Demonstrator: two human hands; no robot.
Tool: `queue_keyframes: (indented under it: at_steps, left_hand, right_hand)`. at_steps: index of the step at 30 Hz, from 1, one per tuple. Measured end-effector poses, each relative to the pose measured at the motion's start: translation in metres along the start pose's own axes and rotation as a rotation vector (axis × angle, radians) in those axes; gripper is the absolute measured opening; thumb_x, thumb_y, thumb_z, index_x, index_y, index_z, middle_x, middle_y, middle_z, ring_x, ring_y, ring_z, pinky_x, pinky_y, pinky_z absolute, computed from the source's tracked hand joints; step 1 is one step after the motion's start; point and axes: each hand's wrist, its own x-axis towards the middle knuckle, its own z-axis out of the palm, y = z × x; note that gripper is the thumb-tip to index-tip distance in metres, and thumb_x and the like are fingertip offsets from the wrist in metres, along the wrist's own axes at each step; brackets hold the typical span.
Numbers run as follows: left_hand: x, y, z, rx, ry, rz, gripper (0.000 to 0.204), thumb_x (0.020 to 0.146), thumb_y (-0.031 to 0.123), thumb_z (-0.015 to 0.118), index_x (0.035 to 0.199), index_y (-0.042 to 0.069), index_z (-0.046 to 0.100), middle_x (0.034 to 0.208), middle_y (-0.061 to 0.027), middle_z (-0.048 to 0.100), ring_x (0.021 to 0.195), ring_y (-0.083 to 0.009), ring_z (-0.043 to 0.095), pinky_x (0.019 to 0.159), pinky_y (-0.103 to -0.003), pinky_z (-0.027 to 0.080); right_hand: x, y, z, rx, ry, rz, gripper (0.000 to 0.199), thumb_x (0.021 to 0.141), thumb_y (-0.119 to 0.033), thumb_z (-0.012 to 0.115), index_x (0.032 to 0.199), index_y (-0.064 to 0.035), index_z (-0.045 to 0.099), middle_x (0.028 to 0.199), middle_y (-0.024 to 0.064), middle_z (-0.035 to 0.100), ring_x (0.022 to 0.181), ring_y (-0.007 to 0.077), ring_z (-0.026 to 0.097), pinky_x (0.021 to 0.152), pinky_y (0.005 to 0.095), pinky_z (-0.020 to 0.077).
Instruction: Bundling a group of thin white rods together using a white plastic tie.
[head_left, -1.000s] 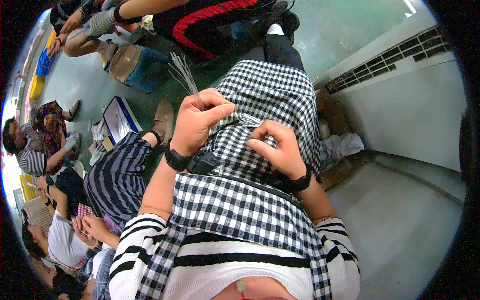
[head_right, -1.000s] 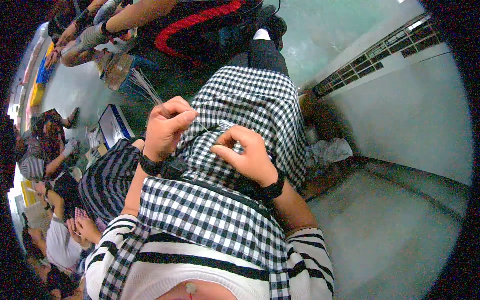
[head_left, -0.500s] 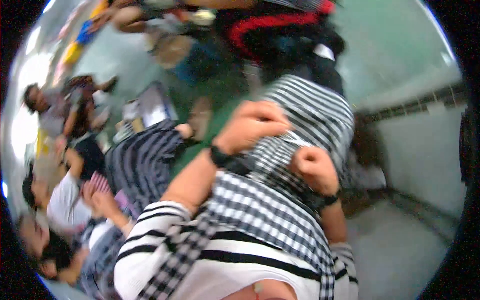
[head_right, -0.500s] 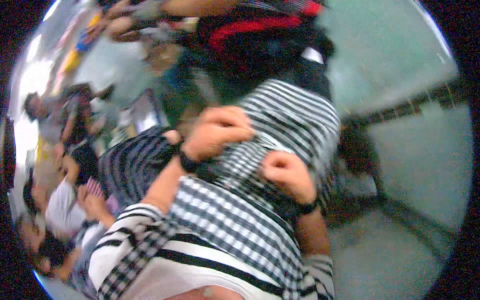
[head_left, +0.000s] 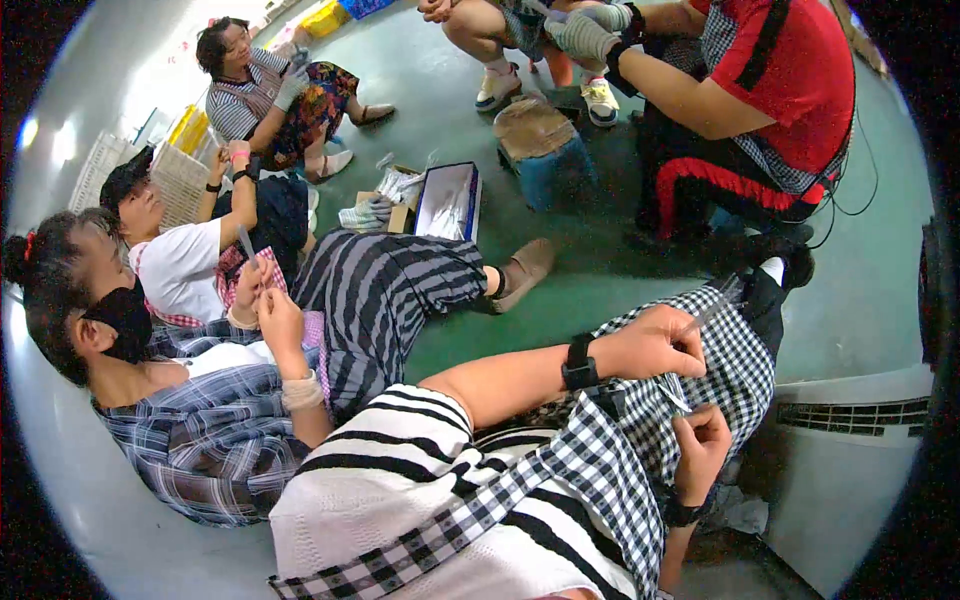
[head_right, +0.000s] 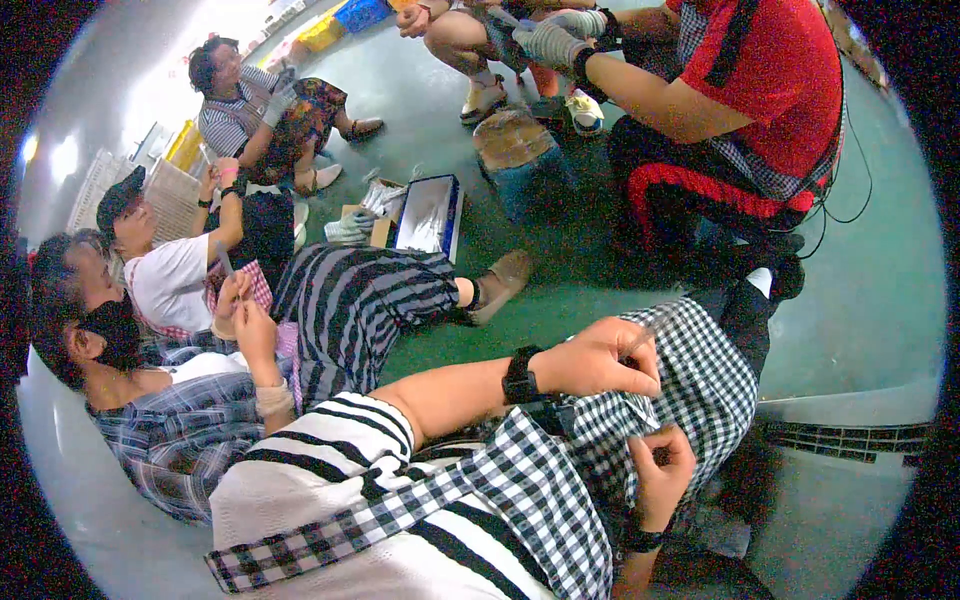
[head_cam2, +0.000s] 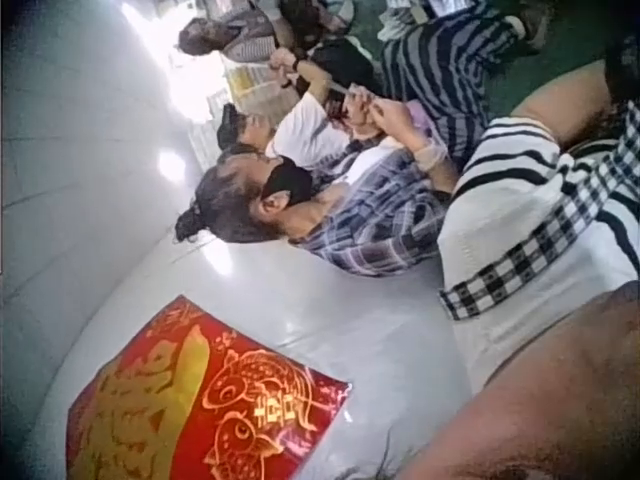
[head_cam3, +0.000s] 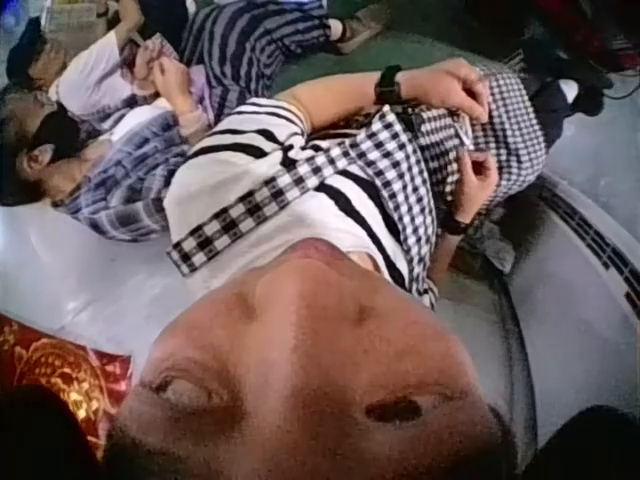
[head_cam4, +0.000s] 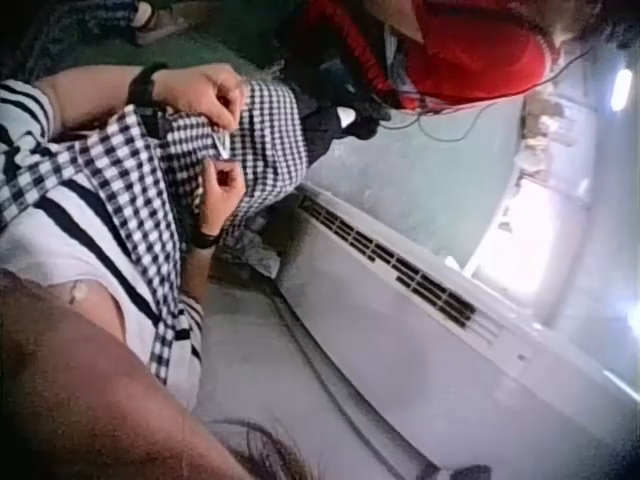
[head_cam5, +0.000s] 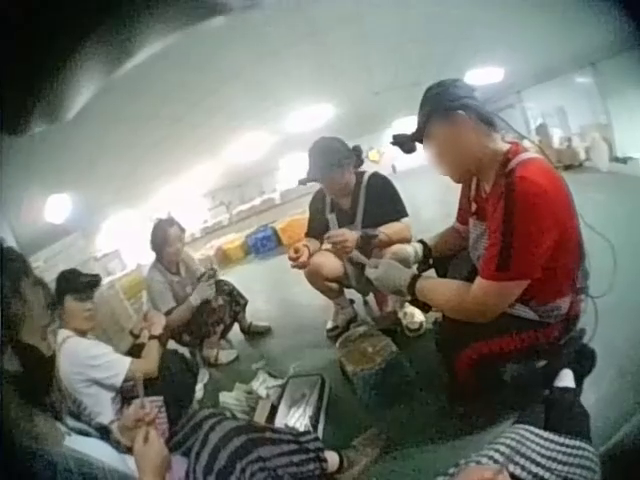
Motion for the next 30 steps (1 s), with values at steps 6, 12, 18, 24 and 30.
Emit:
queue_keyframes:
  at_steps: [6, 12, 18, 24, 30]
  left_hand:
    - [0.000, -0.008, -0.008, 0.146, 0.066, -0.010, 0.007, 0.072, 0.008, 0.070, 0.075, 0.002, 0.067, 0.072, -0.0042, 0.061, 0.070, -0.0127, 0.057, 0.063, -0.026, 0.044]
    - [0.002, -0.008, -0.005, -0.036, 0.044, -0.005, 0.010, 0.071, 0.008, 0.072, 0.074, 0.000, 0.067, 0.071, -0.0053, 0.062, 0.066, -0.0116, 0.057, 0.061, -0.026, 0.045]
    - [-0.001, -0.004, -0.001, -0.045, -0.062, 0.003, 0.008, 0.075, 0.009, 0.070, 0.079, 0.002, 0.068, 0.077, -0.0041, 0.063, 0.075, -0.0125, 0.058, 0.069, -0.026, 0.045]
    - [0.000, 0.000, -0.004, -0.007, -0.067, 0.031, 0.008, 0.074, 0.010, 0.070, 0.077, 0.003, 0.068, 0.076, -0.0039, 0.063, 0.073, -0.0123, 0.057, 0.067, -0.025, 0.044]
    - [0.002, -0.002, -0.003, 0.111, 0.008, 0.085, 0.010, 0.071, 0.012, 0.070, 0.073, 0.003, 0.067, 0.070, -0.0053, 0.061, 0.065, -0.0135, 0.056, 0.061, -0.027, 0.043]
  right_hand:
    - [0.005, 0.006, 0.001, -0.423, 0.075, -0.285, 0.015, 0.075, 0.001, 0.060, 0.068, -0.0020, 0.047, 0.065, -0.0002, 0.047, 0.061, 0.0094, 0.042, 0.058, 0.0239, 0.0355]
    - [0.001, 0.013, -0.011, 0.185, -0.111, 0.151, 0.012, 0.081, -0.006, 0.051, 0.069, -0.0031, 0.049, 0.065, 0.0016, 0.048, 0.061, 0.0100, 0.043, 0.064, 0.0241, 0.0369]
    - [-0.003, 0.022, -0.017, 0.561, -0.237, 0.124, 0.010, 0.077, -0.004, 0.053, 0.068, -0.0030, 0.049, 0.061, 0.0012, 0.046, 0.057, 0.0112, 0.039, 0.060, 0.0261, 0.0338]
    - [-0.001, 0.023, -0.020, 0.422, -0.288, 0.131, 0.007, 0.068, 0.002, 0.057, 0.065, -0.0005, 0.051, 0.066, 0.0025, 0.051, 0.060, 0.0106, 0.044, 0.057, 0.0236, 0.0351]
    - [0.000, 0.007, -0.012, 0.240, -0.151, -0.020, 0.014, 0.067, 0.001, 0.063, 0.063, -0.0014, 0.050, 0.064, 0.0009, 0.049, 0.059, 0.0098, 0.043, 0.055, 0.0236, 0.0333]
